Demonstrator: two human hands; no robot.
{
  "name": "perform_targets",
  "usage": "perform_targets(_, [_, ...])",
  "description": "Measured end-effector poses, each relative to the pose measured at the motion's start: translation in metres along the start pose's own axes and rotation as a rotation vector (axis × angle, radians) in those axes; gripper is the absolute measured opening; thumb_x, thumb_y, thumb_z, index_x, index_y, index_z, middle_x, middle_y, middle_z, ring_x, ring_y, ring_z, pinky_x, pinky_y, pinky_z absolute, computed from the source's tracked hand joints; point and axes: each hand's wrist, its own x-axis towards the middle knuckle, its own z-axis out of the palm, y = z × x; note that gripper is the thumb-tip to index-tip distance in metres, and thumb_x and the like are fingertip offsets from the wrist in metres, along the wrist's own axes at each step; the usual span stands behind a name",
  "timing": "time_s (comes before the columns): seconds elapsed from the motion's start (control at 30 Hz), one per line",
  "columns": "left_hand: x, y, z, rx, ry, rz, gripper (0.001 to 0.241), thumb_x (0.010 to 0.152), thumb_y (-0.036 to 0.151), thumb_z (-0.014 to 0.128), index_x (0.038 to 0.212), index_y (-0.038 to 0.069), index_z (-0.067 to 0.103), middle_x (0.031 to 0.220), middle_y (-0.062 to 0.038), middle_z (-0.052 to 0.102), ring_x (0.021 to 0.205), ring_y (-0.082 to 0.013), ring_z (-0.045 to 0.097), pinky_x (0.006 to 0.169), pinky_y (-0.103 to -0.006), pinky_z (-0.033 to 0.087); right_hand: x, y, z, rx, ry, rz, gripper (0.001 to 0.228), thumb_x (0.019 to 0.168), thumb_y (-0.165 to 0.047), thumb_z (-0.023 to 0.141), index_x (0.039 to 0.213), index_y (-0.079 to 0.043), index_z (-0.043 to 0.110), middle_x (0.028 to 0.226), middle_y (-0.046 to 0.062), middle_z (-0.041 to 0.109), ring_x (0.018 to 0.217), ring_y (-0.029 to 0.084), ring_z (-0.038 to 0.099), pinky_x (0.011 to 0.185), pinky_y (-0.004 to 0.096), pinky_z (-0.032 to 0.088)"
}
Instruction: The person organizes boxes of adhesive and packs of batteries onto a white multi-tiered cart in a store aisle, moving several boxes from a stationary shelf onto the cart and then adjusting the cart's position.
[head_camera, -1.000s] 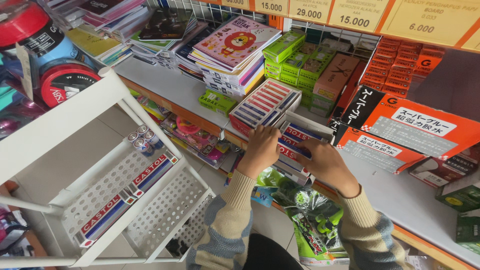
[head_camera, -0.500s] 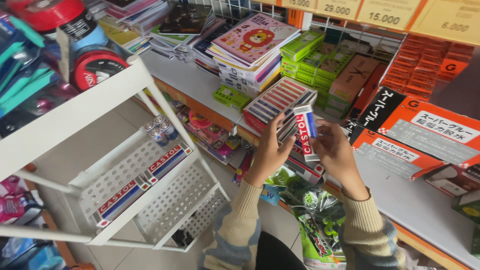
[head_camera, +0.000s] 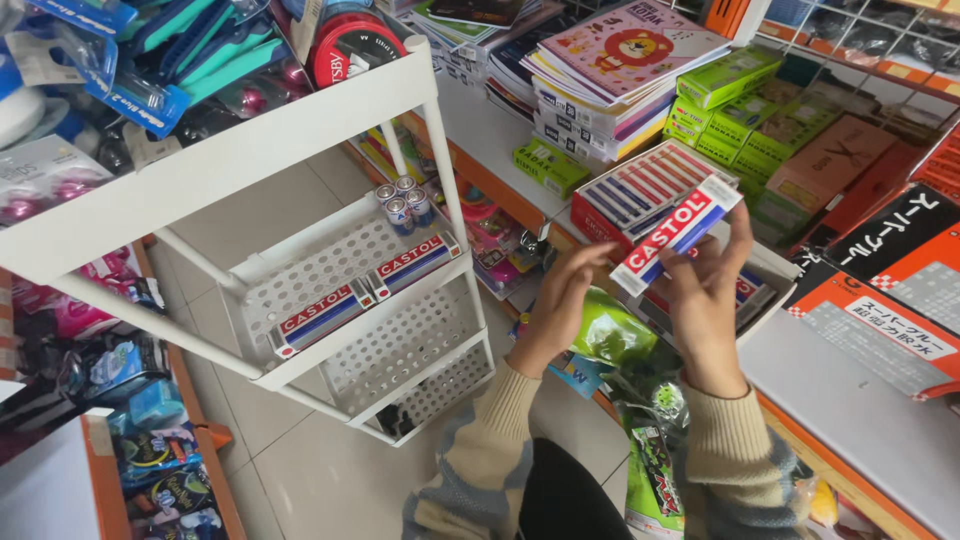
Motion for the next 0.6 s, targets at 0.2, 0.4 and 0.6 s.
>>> perform_targets(0.2, [0.064,-0.002,0.025,0.565,-0.328,0.110,0.022,0.091,-0.001,0.058,0.108,0.008,0.068,0.100,-0.007,0.072,0.094,-0.0257,0.062,0.075,-0.0381,0.052,0.007,-0.043,-0.027,-0.109,0.202,0.122,0.045,0.096,-0.004,0.048,0.137,-0.015,0.032,0.105,0.000,0.048,0.089,0.008,0.052,0.066,0.023,0.049])
perform_targets(0.4, [0.096,0.012,0.061,0.701,-1.038,-0.455,0.044,0.081,0.015,0.072,0.124,0.014,0.061,0.136,-0.009,0.056,0.113,-0.0248,0.063,0.093,-0.0343,0.054,0.007,-0.032,-0.065,-0.169,0.301,0.090,0.045,0.096,-0.002,0.048,0.135,-0.016,0.029,0.109,0.002,0.047,0.092,0.010,0.054,0.069,0.029,0.053])
perform_targets(0.6, [0.107,-0.004,0.074,0.909,-1.235,-0.300,0.038,0.079,0.035,0.074,0.110,0.013,0.071,0.112,-0.003,0.072,0.107,-0.0285,0.064,0.115,-0.0605,0.010,0.005,-0.019,-0.080,-0.189,0.335,0.097,0.040,0.096,-0.004,0.049,0.130,-0.015,0.030,0.108,0.002,0.047,0.095,0.013,0.055,0.069,0.030,0.054])
